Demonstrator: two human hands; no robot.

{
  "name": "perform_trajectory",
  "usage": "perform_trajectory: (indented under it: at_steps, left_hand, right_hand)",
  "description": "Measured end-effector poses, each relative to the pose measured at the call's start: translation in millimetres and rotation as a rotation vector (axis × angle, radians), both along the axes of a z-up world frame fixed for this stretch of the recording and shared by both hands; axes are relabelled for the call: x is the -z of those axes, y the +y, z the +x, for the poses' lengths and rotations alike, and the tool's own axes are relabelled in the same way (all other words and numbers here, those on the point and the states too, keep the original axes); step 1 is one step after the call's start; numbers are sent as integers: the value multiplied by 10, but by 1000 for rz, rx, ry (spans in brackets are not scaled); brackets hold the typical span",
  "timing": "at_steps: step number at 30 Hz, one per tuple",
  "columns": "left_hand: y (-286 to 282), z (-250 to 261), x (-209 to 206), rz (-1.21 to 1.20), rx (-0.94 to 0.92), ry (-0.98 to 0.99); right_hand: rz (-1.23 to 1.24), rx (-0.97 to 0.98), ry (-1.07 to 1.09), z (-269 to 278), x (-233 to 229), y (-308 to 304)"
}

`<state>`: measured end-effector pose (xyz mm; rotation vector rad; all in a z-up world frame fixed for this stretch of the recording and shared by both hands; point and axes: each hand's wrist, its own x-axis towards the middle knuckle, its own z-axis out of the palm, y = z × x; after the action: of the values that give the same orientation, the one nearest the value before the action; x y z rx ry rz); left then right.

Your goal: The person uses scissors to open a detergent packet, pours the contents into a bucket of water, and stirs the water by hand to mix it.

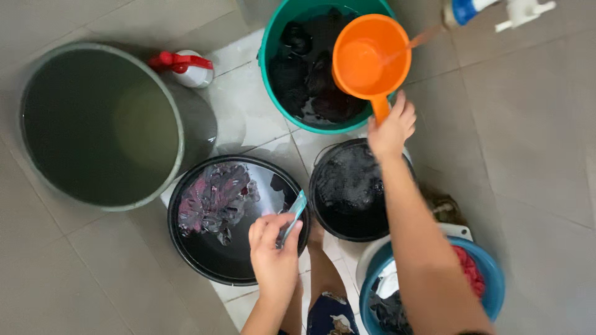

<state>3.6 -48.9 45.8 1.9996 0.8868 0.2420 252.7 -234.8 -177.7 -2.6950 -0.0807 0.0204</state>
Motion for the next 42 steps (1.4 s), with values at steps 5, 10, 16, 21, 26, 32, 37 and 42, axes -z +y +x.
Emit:
perform_trajectory:
  at_steps: [5,10,16,21,26,32,37,42]
  left_hand:
    - [-328,26,66,-178,-60,11]
    - [-748,7,186,-305,-48,53]
    - [-1138,6,403,-447,132,148]
    - [-1153,-157,632,-454,312,111]
    - [-979,-467,728,-418,224,125]
    - [-748,-673,666,-414,168,184]
    - [-578,-721,456,-411,144,182]
    - [-364,-827,232,-417,162,198]
  right_hand:
    - [635,-174,340,-1420,-984,23]
    - [861,-235,424,-2444,-1548,-28]
    - [1110,90,447,-2929,-1151,-308]
    - [1072,352,547,-3066,-614,-562]
    - [1121,615,745,-2976,22,-688]
    - [894,626,940,-2707,629,-909]
    - [835,600,969,-2487,710,-980]
    - [828,621,998,-2404,573,-906]
